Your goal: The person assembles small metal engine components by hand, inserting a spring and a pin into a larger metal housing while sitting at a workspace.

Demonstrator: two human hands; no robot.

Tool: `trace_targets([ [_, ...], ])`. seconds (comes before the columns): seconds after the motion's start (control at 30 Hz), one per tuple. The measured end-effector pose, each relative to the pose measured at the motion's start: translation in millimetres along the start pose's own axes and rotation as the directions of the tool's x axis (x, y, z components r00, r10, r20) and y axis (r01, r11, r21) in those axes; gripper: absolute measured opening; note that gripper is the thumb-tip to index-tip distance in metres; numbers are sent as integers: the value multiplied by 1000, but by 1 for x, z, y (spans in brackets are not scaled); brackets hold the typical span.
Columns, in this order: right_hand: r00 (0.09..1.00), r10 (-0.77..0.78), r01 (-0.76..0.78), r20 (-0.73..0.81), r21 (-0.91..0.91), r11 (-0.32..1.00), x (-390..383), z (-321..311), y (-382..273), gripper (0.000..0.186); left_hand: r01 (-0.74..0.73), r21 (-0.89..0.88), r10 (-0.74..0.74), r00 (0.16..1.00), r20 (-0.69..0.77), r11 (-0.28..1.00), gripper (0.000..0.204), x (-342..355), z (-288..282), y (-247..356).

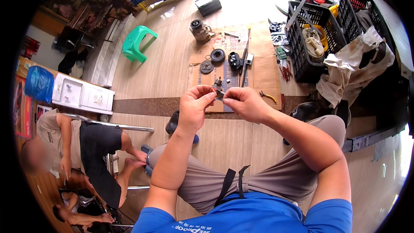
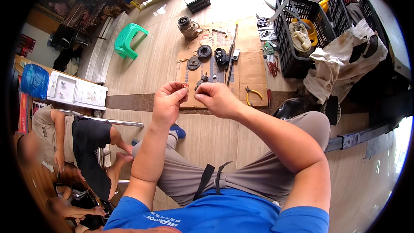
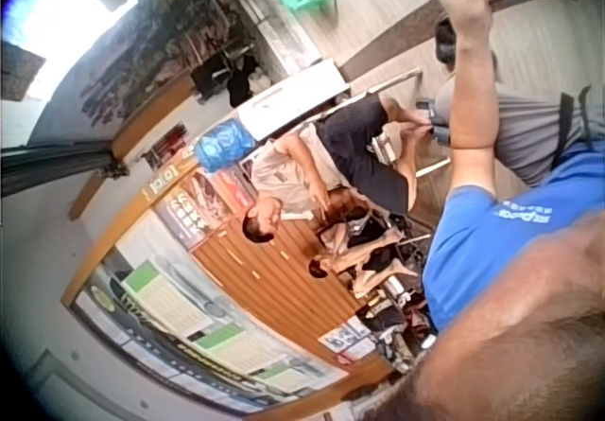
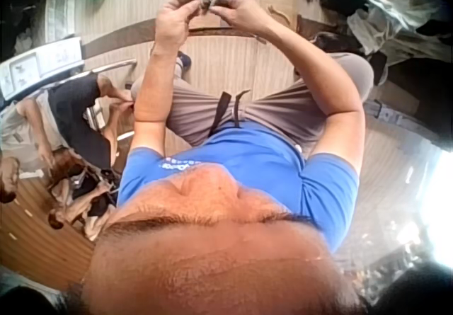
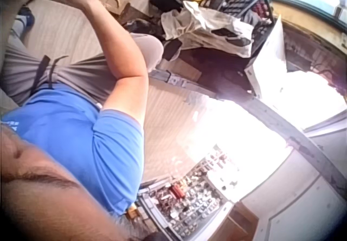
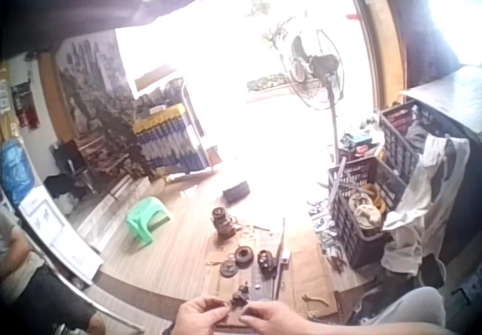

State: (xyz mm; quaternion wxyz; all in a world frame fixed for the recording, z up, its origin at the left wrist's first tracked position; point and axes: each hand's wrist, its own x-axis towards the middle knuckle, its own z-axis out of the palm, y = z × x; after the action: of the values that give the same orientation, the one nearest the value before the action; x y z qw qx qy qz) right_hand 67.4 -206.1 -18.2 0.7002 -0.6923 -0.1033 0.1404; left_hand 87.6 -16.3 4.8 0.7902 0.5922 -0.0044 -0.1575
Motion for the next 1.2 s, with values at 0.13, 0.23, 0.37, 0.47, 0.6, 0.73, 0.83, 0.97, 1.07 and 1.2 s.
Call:
trace_targets([
  [0.13, 994, -110, 110, 8, -171, 979, -4, 3, -20, 17, -67, 261, 82, 995, -49, 963, 11, 1, -1, -3],
  [0.23, 982, -186, 184, 12, -217, 959, -4, -2, -29, 17, -42, 373, 51, 999, -15, 927, 9, -3, 6, -1],
  [0.37, 986, -169, 163, -3, -251, 954, 2, -13, -30, 18, 29, 491, -95, 989, 110, 871, 12, -7, 6, -3],
  [0.47, 991, -122, 109, -51, -206, 973, 8, -19, -20, 18, 54, 466, -166, 965, 203, 883, 14, -10, 12, 5],
  [0.6, 998, -8, 0, -60, -135, 991, 12, -28, -8, 17, 100, 279, -177, 947, 268, 955, 16, -13, 10, 14],
  [0.73, 987, 158, -160, 35, 55, 986, 10, -23, 4, 18, -37, 63, 24, 979, 202, 997, 11, -2, -5, 5],
  [0.83, 953, 278, -298, 119, 223, 928, 4, -17, 8, 17, -79, -30, 82, 991, 110, 996, 10, -1, -1, 1],
  [0.97, 919, 332, -385, 211, 308, 870, 0, -16, 11, 15, -185, 265, 197, 980, -20, 946, 11, -1, 2, 1],
  [1.07, 907, 348, -406, 236, 276, 871, 1, -16, 8, 15, -214, 399, 264, 962, -75, 892, 11, -2, 7, 0],
  [1.2, 896, 426, -443, 122, 209, 872, 4, -20, -3, 23, -206, 428, 257, 964, -63, 880, 9, -5, 9, 3],
])
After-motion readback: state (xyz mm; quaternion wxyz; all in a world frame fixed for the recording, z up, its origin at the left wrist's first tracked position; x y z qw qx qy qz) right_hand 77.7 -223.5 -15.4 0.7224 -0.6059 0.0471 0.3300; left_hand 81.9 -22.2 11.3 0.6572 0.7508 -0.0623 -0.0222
